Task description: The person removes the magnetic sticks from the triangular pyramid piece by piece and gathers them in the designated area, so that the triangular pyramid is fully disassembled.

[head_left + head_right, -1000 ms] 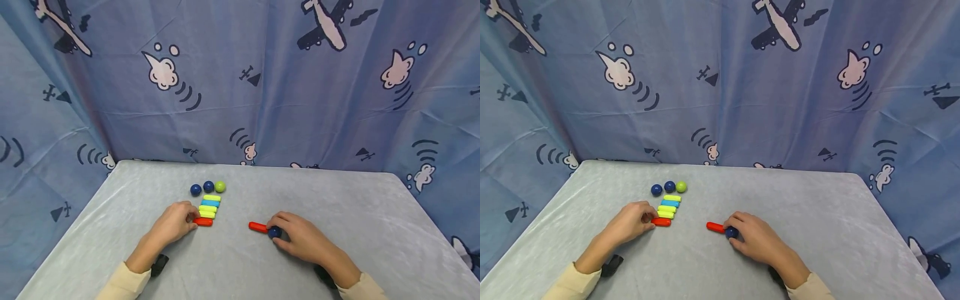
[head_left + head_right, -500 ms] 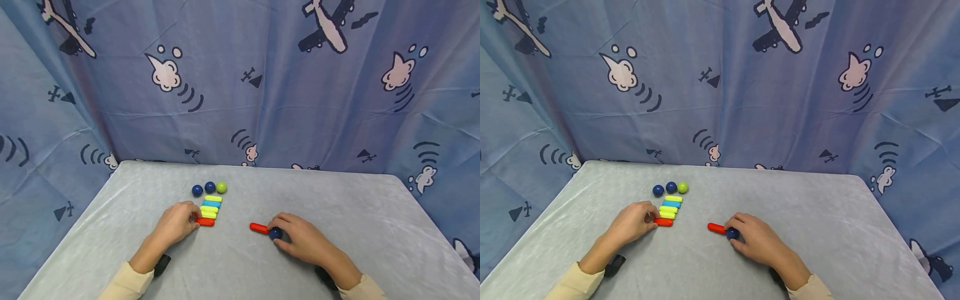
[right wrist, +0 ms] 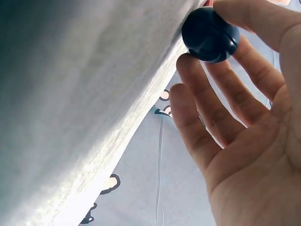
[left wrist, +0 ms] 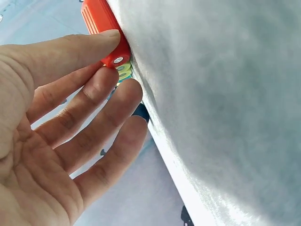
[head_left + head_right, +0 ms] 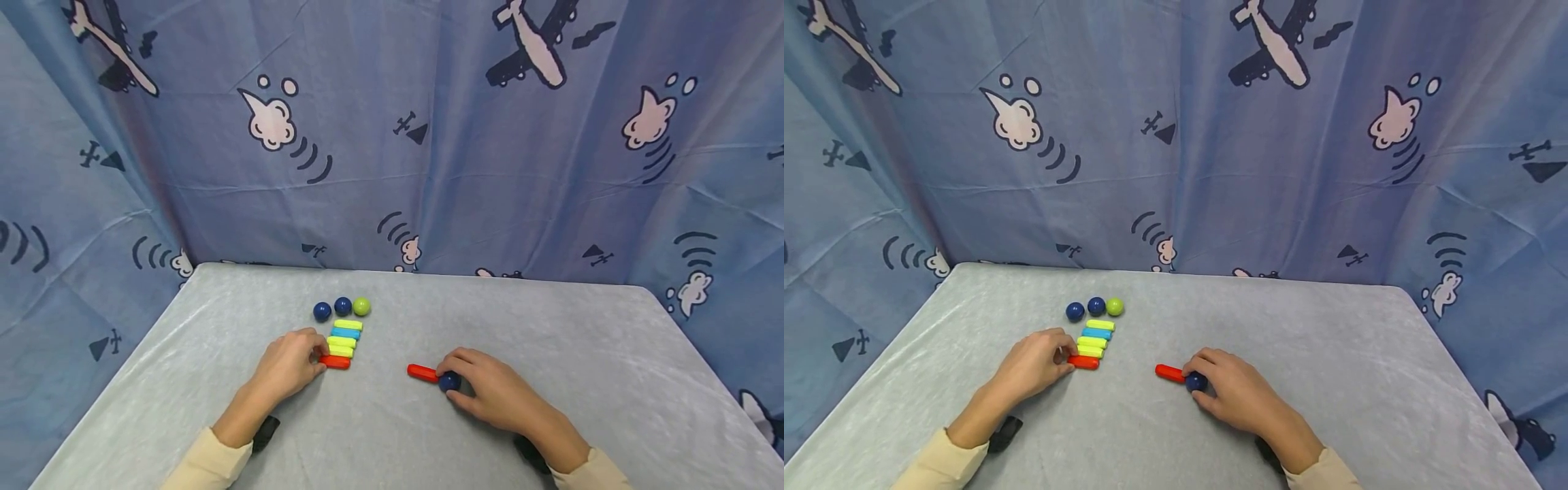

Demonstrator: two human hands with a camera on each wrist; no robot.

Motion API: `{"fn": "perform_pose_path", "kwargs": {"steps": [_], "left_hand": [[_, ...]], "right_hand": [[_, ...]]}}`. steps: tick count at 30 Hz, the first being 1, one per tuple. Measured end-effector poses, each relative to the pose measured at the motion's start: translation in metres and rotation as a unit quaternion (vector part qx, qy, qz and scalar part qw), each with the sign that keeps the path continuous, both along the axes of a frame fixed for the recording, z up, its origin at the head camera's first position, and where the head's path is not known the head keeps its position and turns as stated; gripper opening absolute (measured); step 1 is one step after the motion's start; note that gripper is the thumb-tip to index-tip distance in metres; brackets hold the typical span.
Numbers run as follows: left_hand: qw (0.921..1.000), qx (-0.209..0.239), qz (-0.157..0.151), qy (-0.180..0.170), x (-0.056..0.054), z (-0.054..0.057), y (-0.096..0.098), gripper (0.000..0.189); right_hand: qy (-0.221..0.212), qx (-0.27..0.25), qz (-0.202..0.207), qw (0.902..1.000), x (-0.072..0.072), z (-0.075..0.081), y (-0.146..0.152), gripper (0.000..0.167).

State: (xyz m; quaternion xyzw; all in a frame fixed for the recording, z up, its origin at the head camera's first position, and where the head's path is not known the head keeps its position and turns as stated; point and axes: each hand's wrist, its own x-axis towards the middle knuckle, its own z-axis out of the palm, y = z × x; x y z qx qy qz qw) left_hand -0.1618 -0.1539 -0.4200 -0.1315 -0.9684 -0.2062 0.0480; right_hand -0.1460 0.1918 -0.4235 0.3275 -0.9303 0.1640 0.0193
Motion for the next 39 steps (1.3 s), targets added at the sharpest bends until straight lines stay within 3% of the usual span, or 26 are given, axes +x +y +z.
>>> {"fn": "perform_pose_path", "kwargs": {"steps": [6, 10, 14, 16, 20, 25, 39], "left_hand": [[0.9996, -0.016, -0.017, 0.012, 0.007, 0.017, 0.008, 0.019], [0.9959, -0.010, -0.086, 0.025, 0.009, 0.023, 0.033, 0.015], [0.9833, -0.022, -0.181, -0.004, 0.005, 0.022, 0.068, 0.018], [0.9768, -0.034, -0.211, -0.017, 0.002, 0.021, 0.083, 0.022], [0.9689, -0.043, -0.242, -0.027, -0.004, 0.015, 0.104, 0.026], [0.9657, -0.034, -0.255, -0.035, -0.007, 0.007, 0.114, 0.023], [0.9723, -0.002, -0.229, -0.048, -0.008, 0.003, 0.117, 0.018]], "right_hand": [[-0.013, 0.002, -0.002, 0.9999, 0.001, 0.002, 0.000, 0.028], [-0.037, -0.004, -0.009, 0.9993, 0.001, 0.003, -0.001, 0.031], [-0.048, -0.017, -0.012, 0.9986, 0.000, 0.003, -0.001, 0.034], [-0.046, -0.025, -0.009, 0.9986, 0.000, 0.003, -0.001, 0.034], [-0.043, -0.038, -0.002, 0.9984, -0.001, 0.003, 0.000, 0.035], [-0.047, -0.039, -0.001, 0.9981, -0.001, 0.004, 0.001, 0.035], [-0.053, -0.047, -0.007, 0.9975, -0.001, 0.004, 0.000, 0.033]]}}
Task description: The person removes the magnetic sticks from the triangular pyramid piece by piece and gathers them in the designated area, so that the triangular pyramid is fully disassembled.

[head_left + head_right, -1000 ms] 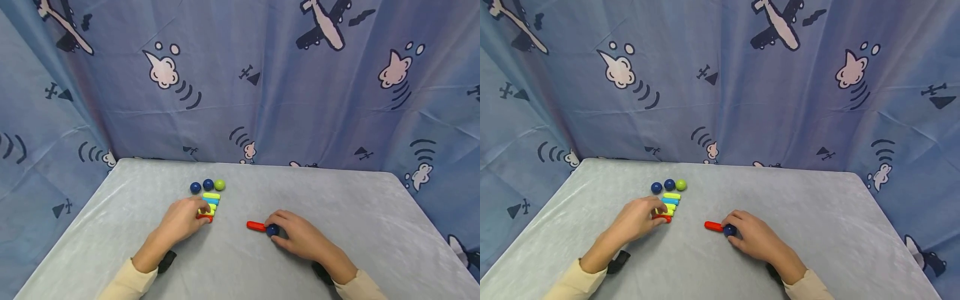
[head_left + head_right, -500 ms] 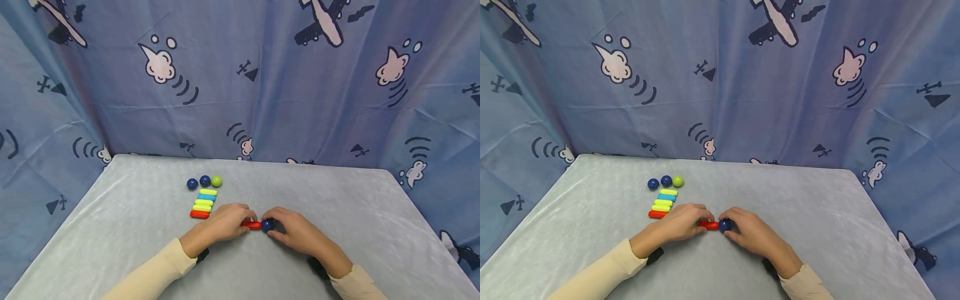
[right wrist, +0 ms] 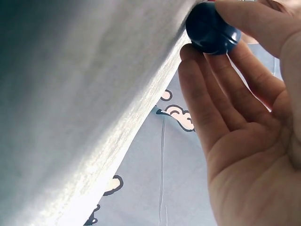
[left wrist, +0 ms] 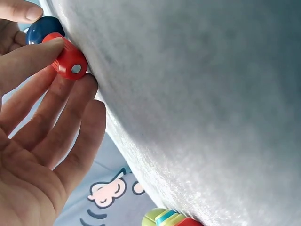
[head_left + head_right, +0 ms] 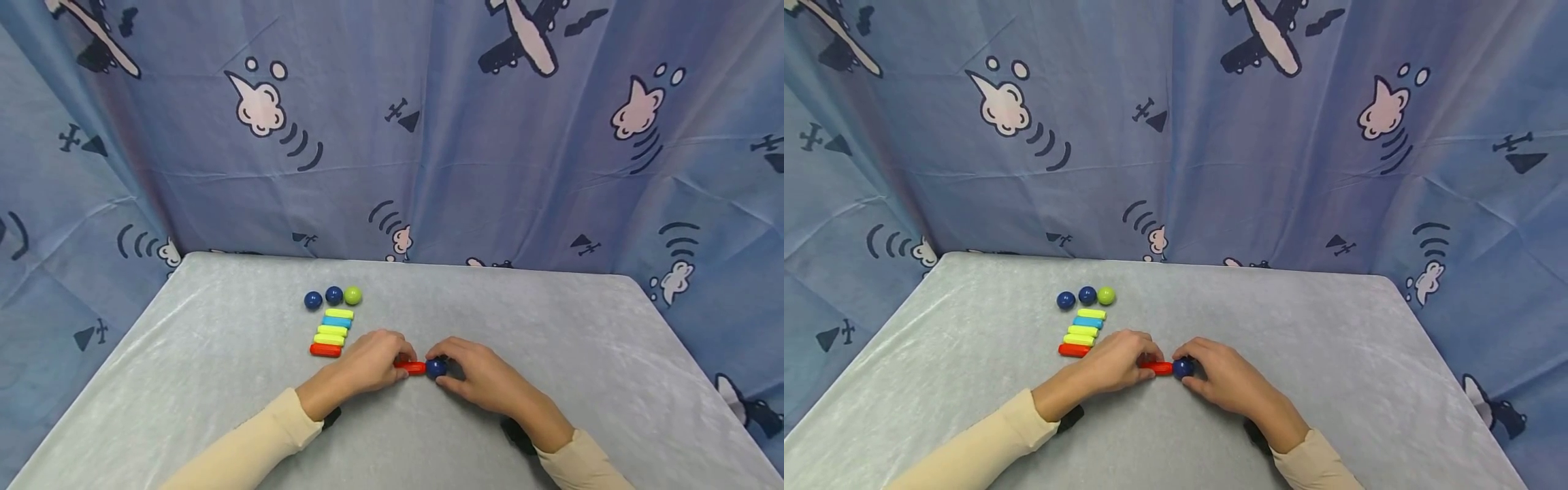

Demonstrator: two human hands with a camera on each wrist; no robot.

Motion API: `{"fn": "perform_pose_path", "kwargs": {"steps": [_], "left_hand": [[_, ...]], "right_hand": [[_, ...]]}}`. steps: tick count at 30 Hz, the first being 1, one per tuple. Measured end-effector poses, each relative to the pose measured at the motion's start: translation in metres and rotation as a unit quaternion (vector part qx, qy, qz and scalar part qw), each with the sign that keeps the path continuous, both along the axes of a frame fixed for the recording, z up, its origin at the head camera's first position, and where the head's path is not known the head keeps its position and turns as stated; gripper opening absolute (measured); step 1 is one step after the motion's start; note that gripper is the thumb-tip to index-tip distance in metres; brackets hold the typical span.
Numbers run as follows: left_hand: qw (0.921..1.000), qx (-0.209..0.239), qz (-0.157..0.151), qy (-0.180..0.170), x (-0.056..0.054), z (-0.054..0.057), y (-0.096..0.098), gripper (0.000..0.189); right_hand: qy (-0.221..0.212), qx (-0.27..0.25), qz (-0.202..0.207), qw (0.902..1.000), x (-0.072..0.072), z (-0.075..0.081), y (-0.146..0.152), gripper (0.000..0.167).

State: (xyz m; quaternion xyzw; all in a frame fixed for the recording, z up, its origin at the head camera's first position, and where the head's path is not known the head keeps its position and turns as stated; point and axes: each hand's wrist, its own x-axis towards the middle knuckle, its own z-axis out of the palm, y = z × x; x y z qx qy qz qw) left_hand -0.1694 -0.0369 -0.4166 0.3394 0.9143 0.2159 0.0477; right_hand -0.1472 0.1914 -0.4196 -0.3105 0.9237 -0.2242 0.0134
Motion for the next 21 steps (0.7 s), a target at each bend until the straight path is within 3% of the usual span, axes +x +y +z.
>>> {"fn": "perform_pose_path", "kwargs": {"steps": [6, 14, 21], "left_hand": [[0.9999, 0.000, 0.014, -0.007, 0.0005, 0.0011, 0.0011, 0.018], [0.9999, -0.004, 0.000, 0.014, 0.0027, -0.0013, 0.0019, 0.015], [0.9996, 0.019, 0.006, -0.018, 0.0010, -0.0027, 0.0015, 0.020]], "right_hand": [[0.005, 0.000, -0.002, 1.0000, 0.0001, -0.0002, -0.0002, 0.033], [0.005, 0.005, -0.005, 1.0000, 0.0002, -0.0012, -0.0004, 0.033], [0.006, 0.006, -0.001, 1.0000, -0.0002, -0.0007, 0.0004, 0.034]]}}
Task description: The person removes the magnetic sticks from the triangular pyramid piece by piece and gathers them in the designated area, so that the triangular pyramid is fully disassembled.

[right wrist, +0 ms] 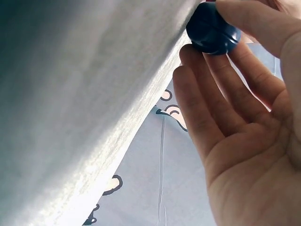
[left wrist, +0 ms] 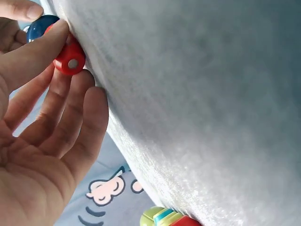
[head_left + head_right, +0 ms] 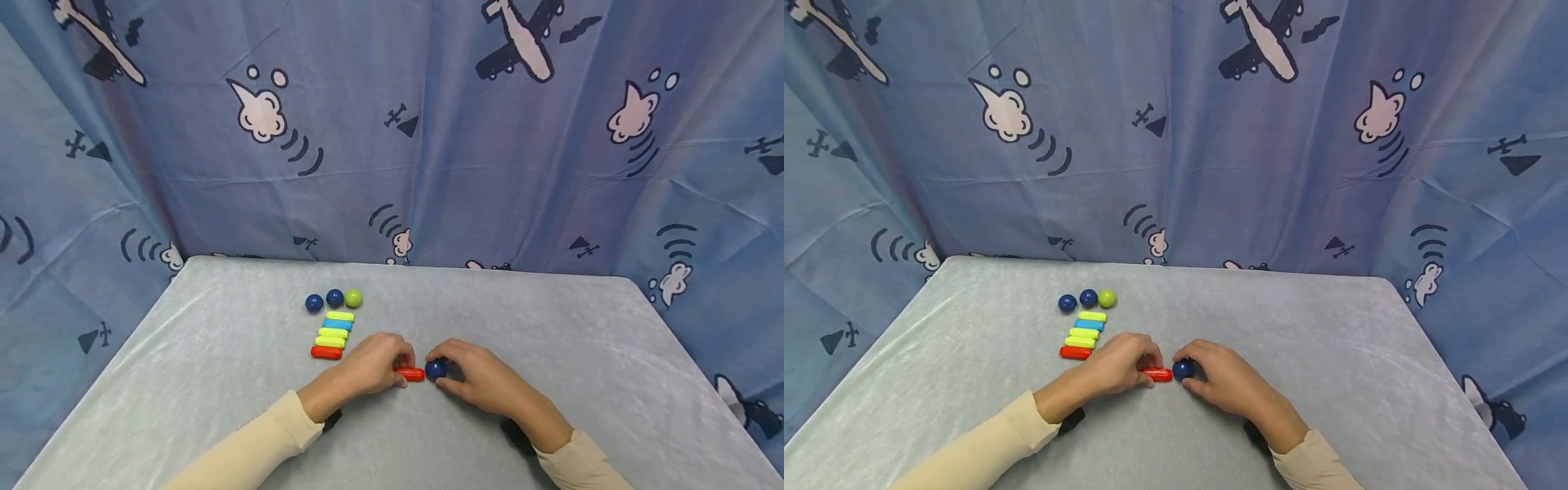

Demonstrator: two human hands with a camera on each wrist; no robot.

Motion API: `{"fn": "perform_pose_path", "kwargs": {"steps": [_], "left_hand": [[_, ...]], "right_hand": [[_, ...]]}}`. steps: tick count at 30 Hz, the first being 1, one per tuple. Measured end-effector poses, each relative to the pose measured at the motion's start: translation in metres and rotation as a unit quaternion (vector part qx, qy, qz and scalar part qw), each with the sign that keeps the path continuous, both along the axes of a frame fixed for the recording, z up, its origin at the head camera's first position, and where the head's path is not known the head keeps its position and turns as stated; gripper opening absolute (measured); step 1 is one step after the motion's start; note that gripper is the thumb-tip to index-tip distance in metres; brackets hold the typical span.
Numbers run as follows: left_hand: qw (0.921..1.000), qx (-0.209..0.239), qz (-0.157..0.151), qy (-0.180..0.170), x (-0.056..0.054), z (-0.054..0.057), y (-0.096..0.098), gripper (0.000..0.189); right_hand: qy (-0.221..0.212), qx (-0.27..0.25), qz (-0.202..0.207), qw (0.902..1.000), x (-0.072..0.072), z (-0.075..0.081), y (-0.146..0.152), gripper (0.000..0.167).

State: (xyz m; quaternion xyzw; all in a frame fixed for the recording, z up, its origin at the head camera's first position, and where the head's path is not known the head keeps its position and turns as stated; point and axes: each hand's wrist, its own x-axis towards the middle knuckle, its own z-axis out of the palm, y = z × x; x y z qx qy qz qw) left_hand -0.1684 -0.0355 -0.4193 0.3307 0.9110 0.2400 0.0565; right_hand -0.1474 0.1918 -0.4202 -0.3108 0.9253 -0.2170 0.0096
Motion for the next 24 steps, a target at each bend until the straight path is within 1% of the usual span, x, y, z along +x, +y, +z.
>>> {"fn": "perform_pose_path", "kwargs": {"steps": [4, 7, 11, 13, 16, 20, 24], "left_hand": [[0.9998, 0.000, 0.001, -0.022, 0.000, -0.001, -0.001, 0.023], [0.9996, -0.001, 0.000, -0.029, 0.001, -0.001, -0.002, 0.023], [0.9997, -0.001, -0.001, -0.025, 0.001, -0.001, -0.003, 0.021], [0.9999, 0.000, 0.000, -0.015, 0.002, -0.001, -0.005, 0.020], [0.9998, 0.004, 0.015, -0.011, 0.005, 0.000, -0.011, 0.020], [0.9984, 0.020, 0.045, -0.027, 0.011, 0.005, -0.022, 0.019], [0.9969, 0.034, 0.065, -0.029, 0.015, 0.009, -0.034, 0.019]], "right_hand": [[-0.001, -0.001, 0.002, 1.0000, 0.000, -0.001, 0.000, 0.033], [-0.001, 0.001, 0.000, 1.0000, 0.000, -0.001, 0.000, 0.033], [-0.001, 0.001, 0.002, 1.0000, 0.001, 0.000, -0.001, 0.033], [0.003, 0.001, 0.002, 1.0000, 0.002, 0.000, -0.001, 0.032], [0.008, 0.004, 0.003, 1.0000, 0.002, -0.001, -0.001, 0.031], [0.006, 0.008, 0.000, 1.0000, 0.001, -0.001, -0.001, 0.031], [0.003, 0.012, -0.004, 0.9999, 0.001, -0.001, -0.002, 0.031]]}}
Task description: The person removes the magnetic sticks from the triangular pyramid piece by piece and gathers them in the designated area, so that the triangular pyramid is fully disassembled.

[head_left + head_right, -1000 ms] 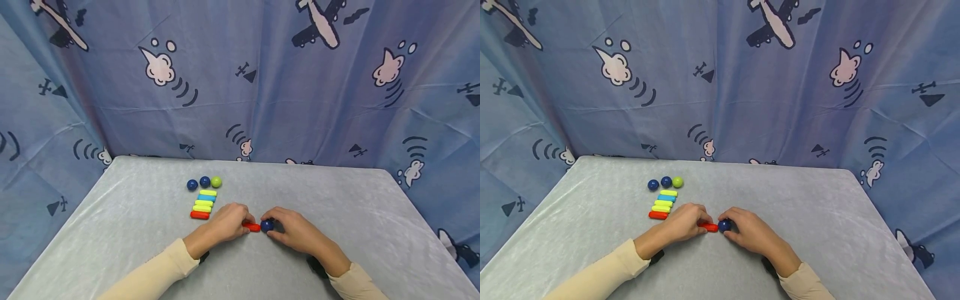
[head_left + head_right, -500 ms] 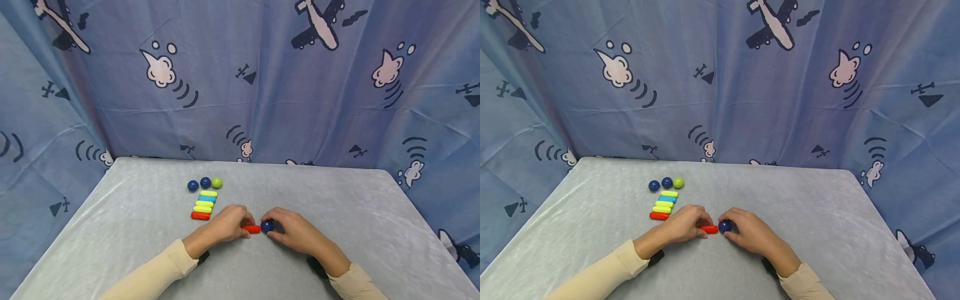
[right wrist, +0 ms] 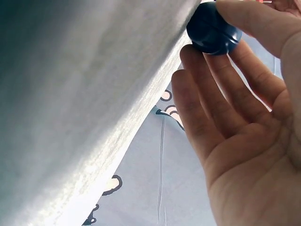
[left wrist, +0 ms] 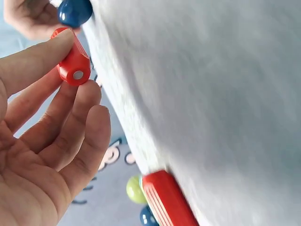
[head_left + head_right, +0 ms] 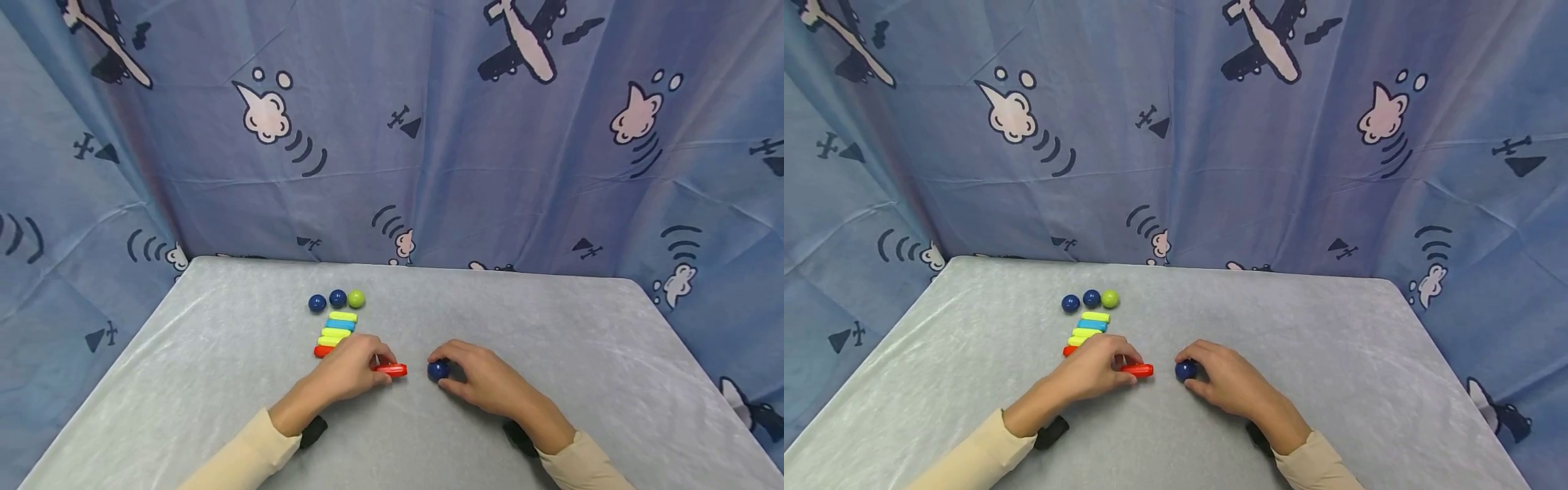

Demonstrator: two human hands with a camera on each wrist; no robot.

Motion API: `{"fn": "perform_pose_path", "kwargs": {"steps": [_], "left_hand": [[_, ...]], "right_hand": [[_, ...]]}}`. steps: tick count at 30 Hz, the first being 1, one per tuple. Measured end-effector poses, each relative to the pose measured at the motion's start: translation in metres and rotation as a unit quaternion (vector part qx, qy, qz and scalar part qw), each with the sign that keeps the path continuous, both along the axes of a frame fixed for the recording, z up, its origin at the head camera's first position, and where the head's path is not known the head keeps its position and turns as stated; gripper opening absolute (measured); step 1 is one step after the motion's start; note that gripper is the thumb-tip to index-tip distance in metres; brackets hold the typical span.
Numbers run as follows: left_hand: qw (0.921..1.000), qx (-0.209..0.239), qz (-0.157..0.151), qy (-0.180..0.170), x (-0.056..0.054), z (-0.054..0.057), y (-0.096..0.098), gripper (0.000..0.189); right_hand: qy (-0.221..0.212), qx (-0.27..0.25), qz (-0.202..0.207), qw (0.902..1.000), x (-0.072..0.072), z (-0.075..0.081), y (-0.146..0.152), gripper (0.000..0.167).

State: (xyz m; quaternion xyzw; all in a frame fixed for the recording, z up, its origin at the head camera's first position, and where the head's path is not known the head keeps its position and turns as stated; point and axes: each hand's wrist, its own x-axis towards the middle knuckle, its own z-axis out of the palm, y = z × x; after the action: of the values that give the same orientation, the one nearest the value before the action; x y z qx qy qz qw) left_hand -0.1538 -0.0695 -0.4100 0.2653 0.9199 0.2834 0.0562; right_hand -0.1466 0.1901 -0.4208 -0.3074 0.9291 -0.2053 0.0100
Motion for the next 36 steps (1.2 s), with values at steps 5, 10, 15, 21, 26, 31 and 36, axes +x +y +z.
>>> {"fn": "perform_pose_path", "kwargs": {"steps": [5, 10, 15, 21, 26, 31, 36], "left_hand": [[0.9996, 0.012, 0.023, 0.012, 0.006, 0.002, -0.017, 0.017], [0.9983, 0.007, 0.054, 0.019, 0.009, 0.000, -0.035, 0.018], [0.9970, -0.005, 0.074, 0.019, 0.011, 0.000, -0.048, 0.018], [0.9960, -0.003, 0.085, 0.027, 0.013, 0.001, -0.061, 0.019], [0.9952, -0.015, 0.089, 0.040, 0.014, -0.001, -0.072, 0.020], [0.9938, -0.024, 0.104, 0.032, 0.013, 0.000, -0.082, 0.021], [0.9936, -0.029, 0.106, 0.027, 0.011, 0.002, -0.088, 0.021]], "right_hand": [[0.004, 0.000, -0.001, 1.0000, 0.000, 0.000, 0.000, 0.032], [0.010, 0.000, 0.002, 1.0000, 0.000, 0.000, 0.000, 0.032], [0.010, -0.004, 0.005, 0.9999, 0.000, -0.001, 0.001, 0.032], [0.011, -0.005, 0.003, 0.9999, 0.000, -0.001, 0.002, 0.032], [0.014, -0.005, 0.004, 0.9999, 0.000, -0.002, 0.002, 0.032], [0.012, -0.004, 0.004, 0.9999, 0.000, -0.002, 0.002, 0.032], [0.010, -0.005, 0.005, 0.9999, 0.001, -0.002, 0.002, 0.033]]}}
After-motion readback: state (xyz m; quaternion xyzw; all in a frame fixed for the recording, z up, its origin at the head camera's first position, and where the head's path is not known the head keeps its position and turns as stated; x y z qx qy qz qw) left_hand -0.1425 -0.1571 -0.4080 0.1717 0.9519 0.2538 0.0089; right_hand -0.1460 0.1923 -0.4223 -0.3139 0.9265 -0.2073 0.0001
